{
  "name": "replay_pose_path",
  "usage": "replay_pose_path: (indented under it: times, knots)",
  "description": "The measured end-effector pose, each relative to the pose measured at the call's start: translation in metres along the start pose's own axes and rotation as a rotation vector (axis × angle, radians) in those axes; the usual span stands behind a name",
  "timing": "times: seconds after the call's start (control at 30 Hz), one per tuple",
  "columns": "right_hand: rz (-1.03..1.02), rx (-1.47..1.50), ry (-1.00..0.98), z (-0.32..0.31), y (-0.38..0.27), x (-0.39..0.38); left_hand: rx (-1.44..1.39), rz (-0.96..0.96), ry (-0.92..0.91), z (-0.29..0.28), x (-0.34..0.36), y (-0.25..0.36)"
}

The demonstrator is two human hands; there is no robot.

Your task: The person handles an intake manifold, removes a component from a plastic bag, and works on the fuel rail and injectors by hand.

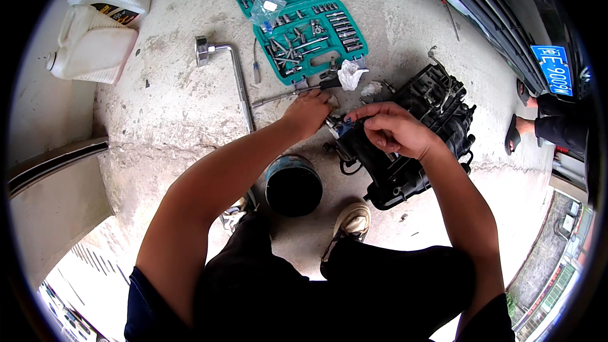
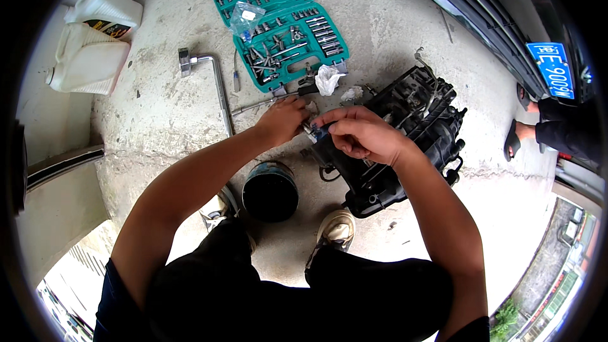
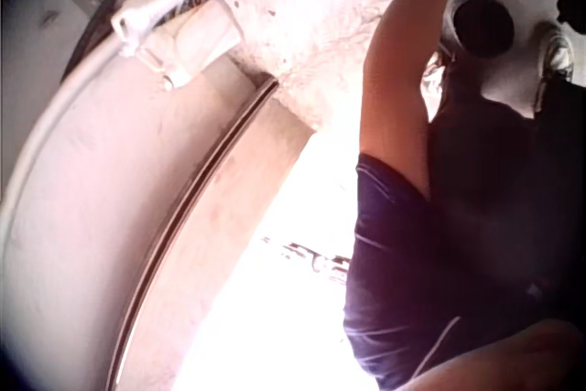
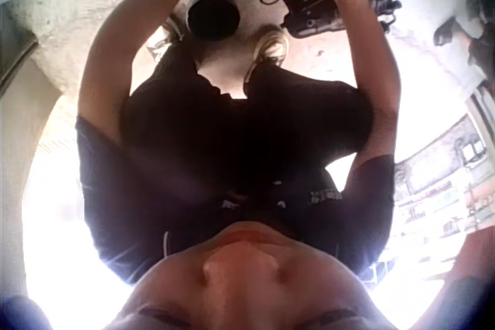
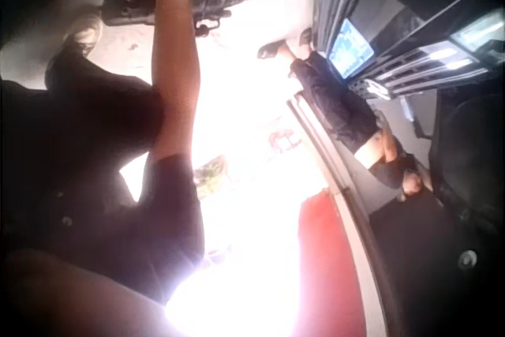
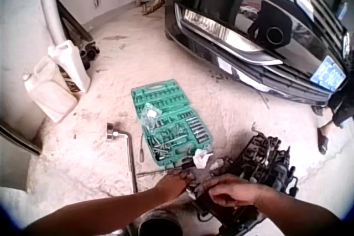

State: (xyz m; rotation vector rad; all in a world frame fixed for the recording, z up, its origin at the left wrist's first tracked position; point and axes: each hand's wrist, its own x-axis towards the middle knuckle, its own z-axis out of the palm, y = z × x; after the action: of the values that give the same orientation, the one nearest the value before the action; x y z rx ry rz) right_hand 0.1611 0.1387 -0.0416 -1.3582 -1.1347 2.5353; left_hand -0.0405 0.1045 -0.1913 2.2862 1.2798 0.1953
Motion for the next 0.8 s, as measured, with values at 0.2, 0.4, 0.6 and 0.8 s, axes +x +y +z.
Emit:
replay_pose_path:
  times: [0.2, 0.4, 0.6, 0.8]
  knots:
    - [-0.133, 0.271, 0.044, -0.035, 0.011, 0.004, -0.049, 0.034, 0.035, -0.003, 0.01, -0.003]
    - [-0.407, -0.396, 0.414, -0.039, 0.024, 0.028, -0.381, -0.116, 0.053, 0.002, 0.012, -0.01]
    - [-0.55, -1.155, 0.504, -0.037, 0.044, 0.045, -0.623, -0.189, 0.053, 0.02, 0.015, -0.027]
    - [-0.378, -1.53, 0.501, -0.033, 0.044, 0.054, -0.635, -0.194, 0.021, 0.026, 0.021, -0.035]
